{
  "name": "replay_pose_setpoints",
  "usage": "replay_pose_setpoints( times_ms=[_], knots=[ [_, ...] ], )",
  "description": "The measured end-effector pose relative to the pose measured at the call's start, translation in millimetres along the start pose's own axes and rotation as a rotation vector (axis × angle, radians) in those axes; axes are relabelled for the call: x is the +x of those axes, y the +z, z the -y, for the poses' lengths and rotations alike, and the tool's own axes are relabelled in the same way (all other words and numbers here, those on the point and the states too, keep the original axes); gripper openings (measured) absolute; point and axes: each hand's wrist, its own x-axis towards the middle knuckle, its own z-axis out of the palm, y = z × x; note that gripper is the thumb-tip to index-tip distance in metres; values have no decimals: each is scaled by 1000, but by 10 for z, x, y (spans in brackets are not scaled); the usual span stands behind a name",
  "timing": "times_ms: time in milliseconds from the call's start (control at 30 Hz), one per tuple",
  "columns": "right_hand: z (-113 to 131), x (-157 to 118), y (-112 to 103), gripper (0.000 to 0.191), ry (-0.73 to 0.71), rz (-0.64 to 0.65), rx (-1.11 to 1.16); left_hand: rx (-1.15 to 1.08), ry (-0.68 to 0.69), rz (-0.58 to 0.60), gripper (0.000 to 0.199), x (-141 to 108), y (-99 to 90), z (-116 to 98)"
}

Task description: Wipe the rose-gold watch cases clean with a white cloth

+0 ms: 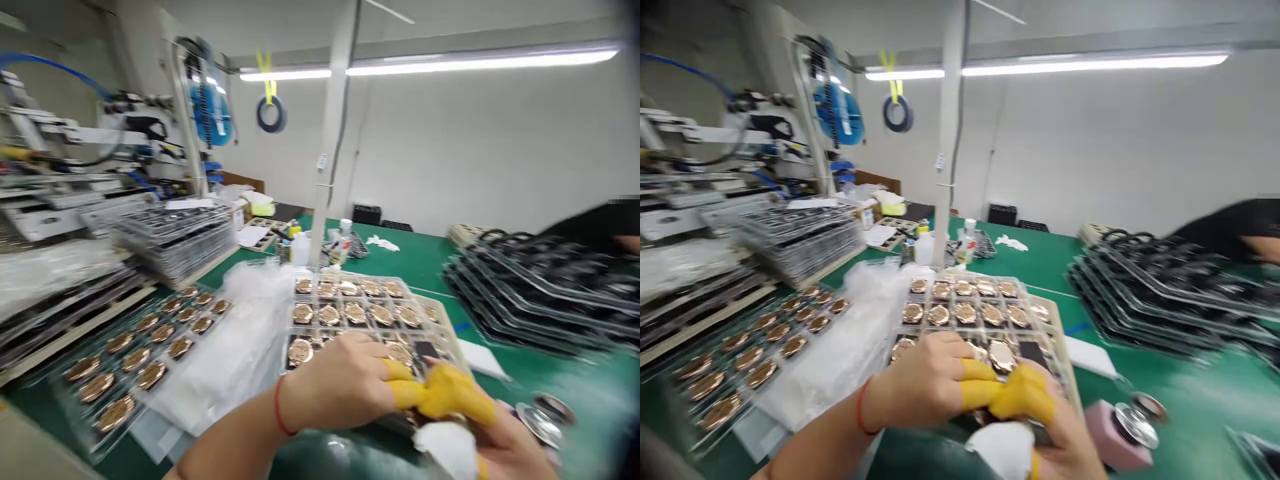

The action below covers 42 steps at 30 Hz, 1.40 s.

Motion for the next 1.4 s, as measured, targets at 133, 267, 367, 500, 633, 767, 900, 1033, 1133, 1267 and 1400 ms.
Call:
replay_pose_setpoints(
  times_ms=[133, 267, 367, 500, 633, 767, 900, 1033, 1133, 1267, 1400],
  knots=[
    [269, 85, 2, 17, -38, 117, -96, -58, 3, 90, 24, 2, -25, 1],
    [457, 140, -44, 9, 19, 255, -88, -163, 55, 38, 27, 4, -62, 5],
    [499, 111, -122, 9, -47, 319, -54, -305, 93, -44, 25, 24, -70, 19],
    [489, 98, -184, 15, -169, 326, 153, -513, 143, -157, 29, 65, 9, 16],
    [419, 100, -166, 24, -191, 315, 278, -788, 19, -249, 27, 98, 185, -109],
    [282, 106, -60, 37, -250, 53, 122, -897, -324, -365, 25, 109, 300, -230],
    [186, 139, 13, 41, -332, -149, -68, -579, -368, -209, 29, 67, 237, -161],
    [154, 145, 24, 34, -376, -202, -226, -276, -317, -262, 21, 25, 169, -99],
    [131, 143, 42, 29, -252, -156, -8, -214, -252, -367, 13, 41, 179, -122],
    [93, 164, 60, 24, -77, -72, 308, -251, -217, -496, 11, 75, 215, -130],
    [100, 165, 44, 29, -151, -36, 205, -462, -271, -526, 10, 69, 267, -114]
  ],
)
